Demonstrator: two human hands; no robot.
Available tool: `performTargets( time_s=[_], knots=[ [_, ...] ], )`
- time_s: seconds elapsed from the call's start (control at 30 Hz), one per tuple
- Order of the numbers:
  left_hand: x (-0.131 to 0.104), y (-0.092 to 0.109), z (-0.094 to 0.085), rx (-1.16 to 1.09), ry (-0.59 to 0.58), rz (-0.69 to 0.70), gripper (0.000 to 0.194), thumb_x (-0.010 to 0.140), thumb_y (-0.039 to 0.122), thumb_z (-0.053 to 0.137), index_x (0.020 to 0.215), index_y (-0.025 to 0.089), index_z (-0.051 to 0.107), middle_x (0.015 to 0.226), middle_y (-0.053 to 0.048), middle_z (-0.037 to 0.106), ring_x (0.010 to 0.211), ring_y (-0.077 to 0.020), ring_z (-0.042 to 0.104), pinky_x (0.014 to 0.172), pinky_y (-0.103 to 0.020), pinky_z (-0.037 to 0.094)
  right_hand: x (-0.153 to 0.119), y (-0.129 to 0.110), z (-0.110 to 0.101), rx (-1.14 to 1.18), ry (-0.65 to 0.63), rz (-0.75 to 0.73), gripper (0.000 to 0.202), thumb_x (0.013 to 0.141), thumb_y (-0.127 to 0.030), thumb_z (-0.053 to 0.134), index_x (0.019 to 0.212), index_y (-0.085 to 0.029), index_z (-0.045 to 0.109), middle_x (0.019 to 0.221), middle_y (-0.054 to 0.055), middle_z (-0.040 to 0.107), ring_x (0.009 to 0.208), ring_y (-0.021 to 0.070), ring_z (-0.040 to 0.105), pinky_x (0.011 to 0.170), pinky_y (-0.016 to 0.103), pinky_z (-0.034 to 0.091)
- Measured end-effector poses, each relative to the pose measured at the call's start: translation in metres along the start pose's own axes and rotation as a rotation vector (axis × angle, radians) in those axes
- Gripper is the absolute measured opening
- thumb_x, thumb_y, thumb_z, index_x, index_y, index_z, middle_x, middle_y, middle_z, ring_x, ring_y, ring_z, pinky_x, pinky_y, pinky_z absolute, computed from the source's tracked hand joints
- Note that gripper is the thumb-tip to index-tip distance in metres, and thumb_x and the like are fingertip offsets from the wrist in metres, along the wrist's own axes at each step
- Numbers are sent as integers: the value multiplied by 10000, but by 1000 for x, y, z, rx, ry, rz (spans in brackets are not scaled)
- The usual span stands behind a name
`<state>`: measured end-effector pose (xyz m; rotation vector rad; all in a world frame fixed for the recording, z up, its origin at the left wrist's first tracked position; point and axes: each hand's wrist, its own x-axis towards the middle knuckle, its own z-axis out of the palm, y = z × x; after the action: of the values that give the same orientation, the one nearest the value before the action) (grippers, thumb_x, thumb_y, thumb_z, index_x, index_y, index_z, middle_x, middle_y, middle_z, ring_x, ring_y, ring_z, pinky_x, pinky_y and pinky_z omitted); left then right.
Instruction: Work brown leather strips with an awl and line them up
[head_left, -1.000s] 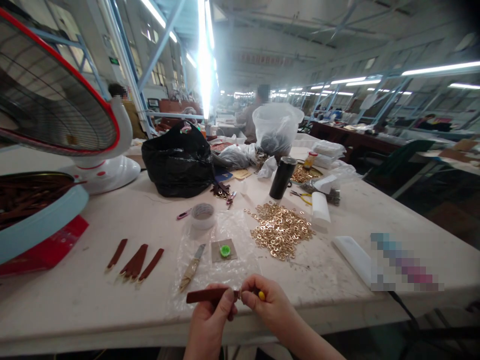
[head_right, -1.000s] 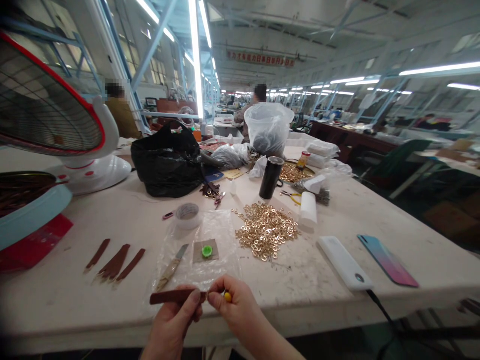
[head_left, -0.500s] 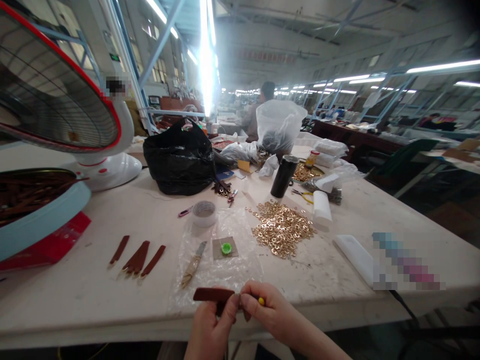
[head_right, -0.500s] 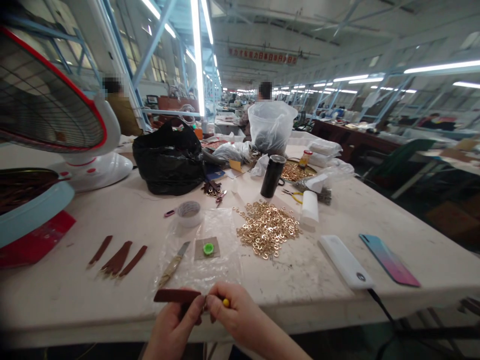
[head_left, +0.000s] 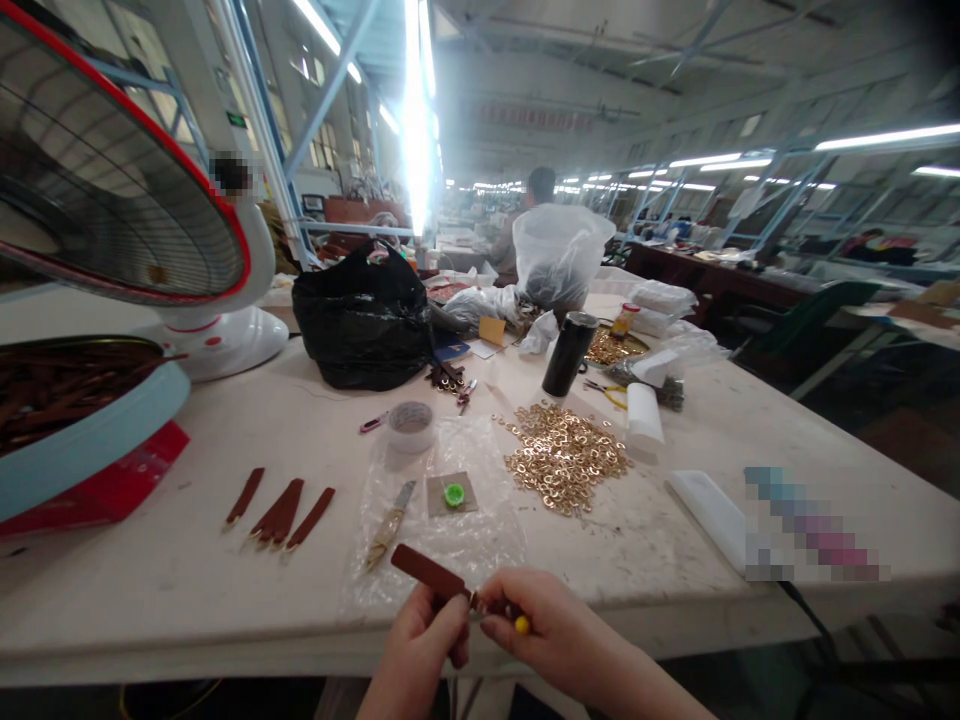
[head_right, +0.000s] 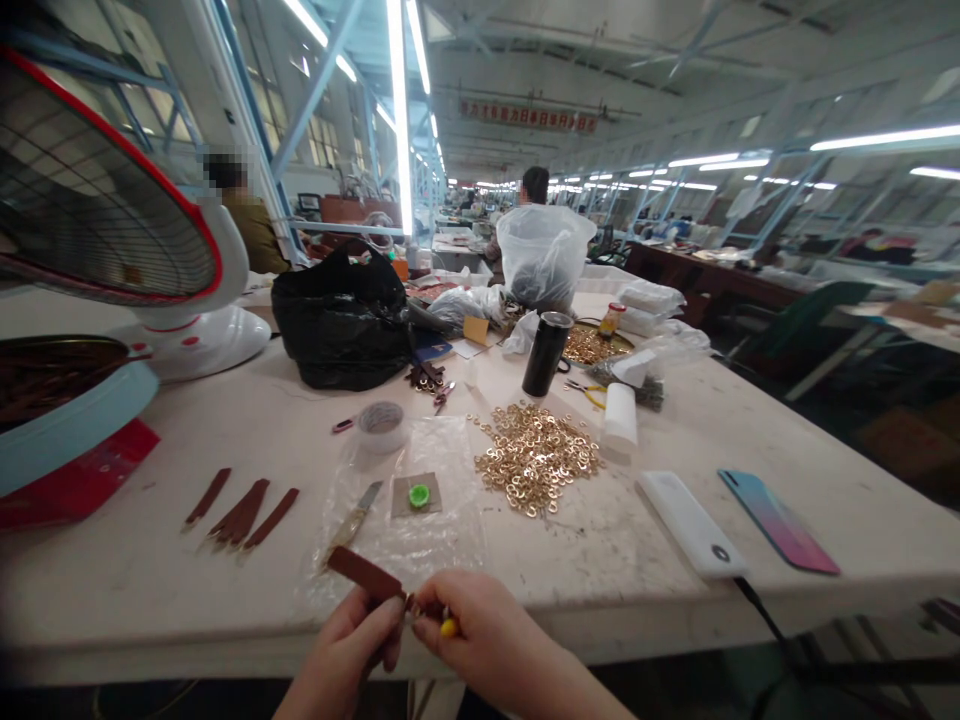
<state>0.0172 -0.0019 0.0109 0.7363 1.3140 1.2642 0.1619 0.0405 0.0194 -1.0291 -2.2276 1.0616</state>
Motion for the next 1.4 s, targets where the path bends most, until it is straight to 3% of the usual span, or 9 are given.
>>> performTargets(
  time_s=[0.13, 0.23, 0.33, 0.43, 0.6, 0.77, 0.93, 1.17, 1.4],
  knots=[
    [2, 2, -5, 28, -101, -92, 145, 644, 286, 569, 665, 143, 555, 451, 66, 435, 395, -63, 343, 430, -199, 262, 0, 1, -9, -192, 31, -262, 121, 818, -233, 533, 899, -203, 618, 817, 53, 612, 714, 158, 548, 621, 246, 406],
    [1, 0, -4, 50, -131, -42, 151, 656, 296, 563, 689, 149, 555, 473, 58, 439, 414, -76, 354, 431, -198, 275, 3, 1, -10, -200, 14, -363, 165, 865, -278, 477, 846, -210, 627, 808, 60, 606, 707, 152, 544, 631, 250, 413],
    [-3, -3, 0, 83, -108, 68, 161, 694, 325, 554, 699, 166, 574, 501, 46, 435, 442, -102, 374, 443, -213, 307, 5, 2, -5, -46, 37, -290, 187, 855, -278, 479, 739, -191, 597, 746, 46, 572, 679, 146, 527, 605, 242, 403],
    [-7, -3, 4, 215, -50, 215, 151, 727, 310, 555, 721, 180, 632, 525, 5, 505, 505, -156, 457, 523, -252, 376, 4, 5, 1, 153, 47, -61, 124, 795, -226, 534, 680, -179, 531, 664, -1, 520, 630, 129, 486, 567, 224, 370],
    [-10, 5, 6, 408, -89, 388, 203, 723, 210, 535, 852, 202, 692, 771, -84, 687, 734, -249, 596, 709, -300, 417, -1, 12, 7, 350, 20, 127, 114, 753, -163, 539, 854, -190, 493, 697, -36, 505, 613, 111, 451, 566, 215, 347],
    [-10, 3, 5, 452, -123, 313, 74, 698, 214, 562, 711, 195, 632, 597, -28, 594, 546, -184, 518, 548, -266, 382, -2, 13, 9, 242, 56, 74, 53, 762, -186, 531, 749, -184, 479, 671, -30, 472, 618, 118, 417, 561, 226, 317],
    [-13, -4, 5, 333, -161, 231, 173, 757, 346, 518, 723, 185, 571, 626, -17, 567, 601, -184, 522, 587, -279, 393, -1, 13, 16, 505, 122, 37, 206, 822, -364, 490, 746, -184, 425, 669, -28, 422, 607, 116, 396, 554, 227, 329],
    [-10, -4, 0, 502, -164, 269, 119, 748, 246, 453, 666, 190, 518, 609, 2, 536, 584, -163, 469, 579, -281, 356, -4, 5, 17, 129, 164, -40, 141, 819, -285, 444, 728, -176, 448, 730, 28, 477, 672, 162, 422, 608, 282, 327],
    [-7, -13, -5, 270, -215, 162, 183, 763, 345, 511, 679, 184, 540, 566, 28, 496, 534, -133, 449, 561, -268, 373, 3, -3, 24, 730, 88, 122, 354, 825, -510, 471, 803, -157, 485, 657, -22, 401, 596, 109, 362, 558, 230, 325]
  ],
)
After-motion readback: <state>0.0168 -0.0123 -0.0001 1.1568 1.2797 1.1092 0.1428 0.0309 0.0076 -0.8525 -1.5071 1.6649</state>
